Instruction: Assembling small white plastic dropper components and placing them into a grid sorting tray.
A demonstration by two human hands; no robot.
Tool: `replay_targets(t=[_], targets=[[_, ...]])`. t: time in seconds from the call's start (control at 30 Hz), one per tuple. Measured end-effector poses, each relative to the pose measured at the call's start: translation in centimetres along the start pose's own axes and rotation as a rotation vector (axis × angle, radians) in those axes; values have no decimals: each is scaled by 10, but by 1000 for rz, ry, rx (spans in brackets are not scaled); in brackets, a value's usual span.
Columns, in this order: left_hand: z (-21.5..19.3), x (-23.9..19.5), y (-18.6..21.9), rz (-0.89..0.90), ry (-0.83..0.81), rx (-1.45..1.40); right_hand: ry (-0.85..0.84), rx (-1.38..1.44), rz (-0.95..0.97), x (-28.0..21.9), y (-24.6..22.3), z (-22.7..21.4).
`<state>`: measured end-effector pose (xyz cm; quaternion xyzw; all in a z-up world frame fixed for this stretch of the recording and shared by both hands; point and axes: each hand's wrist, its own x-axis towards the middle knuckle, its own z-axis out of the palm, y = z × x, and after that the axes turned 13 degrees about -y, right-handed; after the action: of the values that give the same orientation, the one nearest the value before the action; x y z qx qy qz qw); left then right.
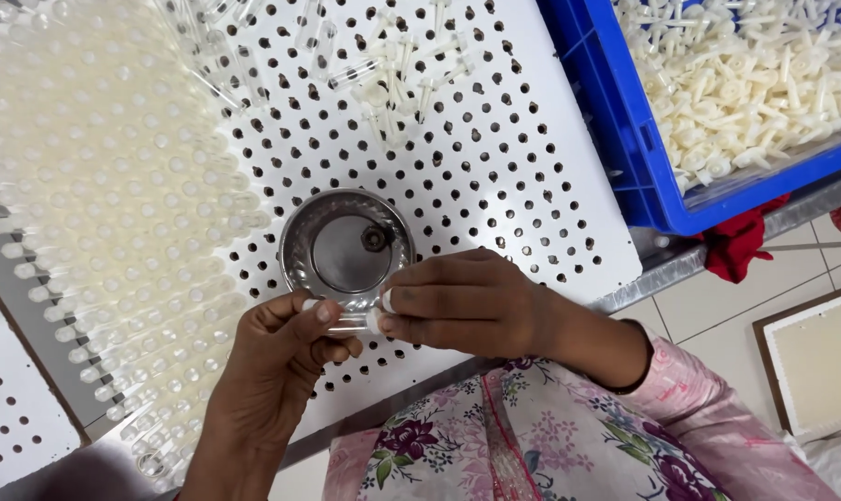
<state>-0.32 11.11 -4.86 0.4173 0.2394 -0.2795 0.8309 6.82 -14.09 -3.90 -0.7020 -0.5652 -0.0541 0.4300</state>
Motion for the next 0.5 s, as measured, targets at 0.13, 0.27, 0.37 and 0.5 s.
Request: replay_targets(t=[0.13,0.27,0.37,0.5], targets=[[21,-9,6,114,97,175,98,-37,132,-1,-8,13],[44,-21,17,285,148,395,192,309,386,-6,-16,29],[55,-27,35,414,178,692,150,612,524,-9,-6,18],[52,-46,64,692,481,1490,-12,-28,678,-5,41,-15]])
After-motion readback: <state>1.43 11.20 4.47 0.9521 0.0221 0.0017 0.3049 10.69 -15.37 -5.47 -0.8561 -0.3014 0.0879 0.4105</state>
